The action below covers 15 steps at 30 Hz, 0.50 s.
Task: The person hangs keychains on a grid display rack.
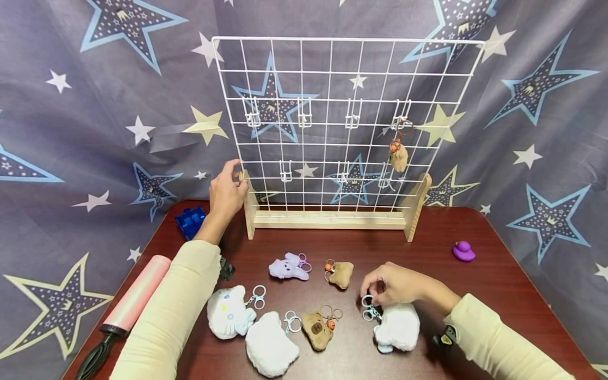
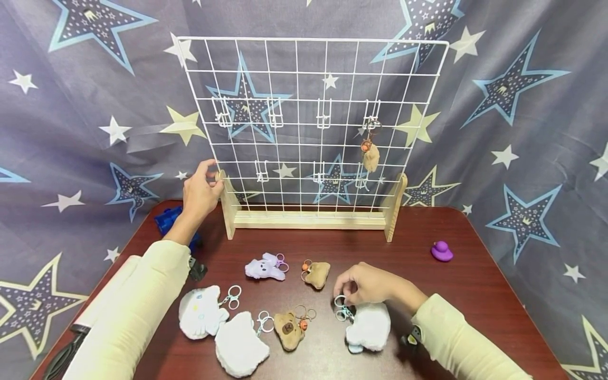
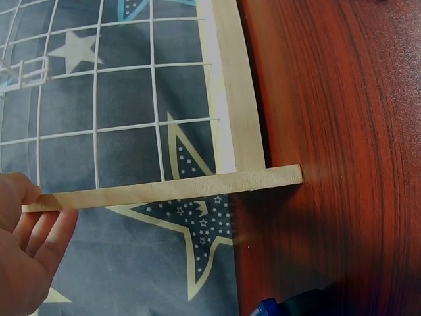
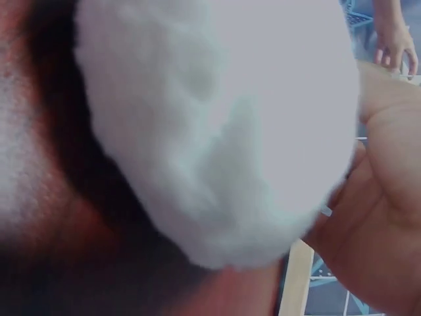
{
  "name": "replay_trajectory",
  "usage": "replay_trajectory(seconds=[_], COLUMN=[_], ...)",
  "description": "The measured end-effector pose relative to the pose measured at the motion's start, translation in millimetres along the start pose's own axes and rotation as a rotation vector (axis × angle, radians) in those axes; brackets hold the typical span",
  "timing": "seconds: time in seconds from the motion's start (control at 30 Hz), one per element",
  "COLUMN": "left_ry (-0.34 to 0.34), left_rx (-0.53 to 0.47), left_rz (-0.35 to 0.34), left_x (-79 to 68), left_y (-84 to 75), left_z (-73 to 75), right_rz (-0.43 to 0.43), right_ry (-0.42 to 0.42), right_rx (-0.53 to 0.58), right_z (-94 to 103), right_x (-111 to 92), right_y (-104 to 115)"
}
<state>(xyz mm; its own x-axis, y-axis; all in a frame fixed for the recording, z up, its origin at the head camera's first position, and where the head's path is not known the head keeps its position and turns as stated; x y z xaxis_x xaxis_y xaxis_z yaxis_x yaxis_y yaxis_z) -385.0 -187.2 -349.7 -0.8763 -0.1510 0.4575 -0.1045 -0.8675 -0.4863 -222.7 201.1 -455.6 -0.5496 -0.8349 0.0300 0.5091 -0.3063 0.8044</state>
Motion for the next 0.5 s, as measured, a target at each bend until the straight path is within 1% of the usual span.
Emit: replay_trajectory(seconds=[0.27, 0.5], left_ry=[-0.007, -0.009], left_rx=[-0.001, -0.008], left_rz=[-0.014, -0.011], left_x=[-0.4, -0.3], left_y=[-1.1, -0.6], left_z=[1.2, 1.0], right_rz=[-0.008, 0.019], right_ry=[-0.046, -0.072], right_rx=[0.061, 0.052], right_z=[12.6, 20.7], right_x=[-3.5, -4.9], right_y=[7.9, 10.8])
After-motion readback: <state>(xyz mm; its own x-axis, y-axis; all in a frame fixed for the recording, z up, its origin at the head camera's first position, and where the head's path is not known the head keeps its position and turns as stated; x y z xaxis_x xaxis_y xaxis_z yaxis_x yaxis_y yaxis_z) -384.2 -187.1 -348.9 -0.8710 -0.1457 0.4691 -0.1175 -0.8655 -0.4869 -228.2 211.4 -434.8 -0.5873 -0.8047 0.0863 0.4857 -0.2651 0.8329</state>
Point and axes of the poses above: each hand's wrist, its own x-axis towards the middle knuckle, its own z-axis out of the back of the hand, y = z × x, the point moved 5 cm from there along x, towards the middle knuckle, and after that the axes turned 14 degrees about x, right-handed, at the moved point
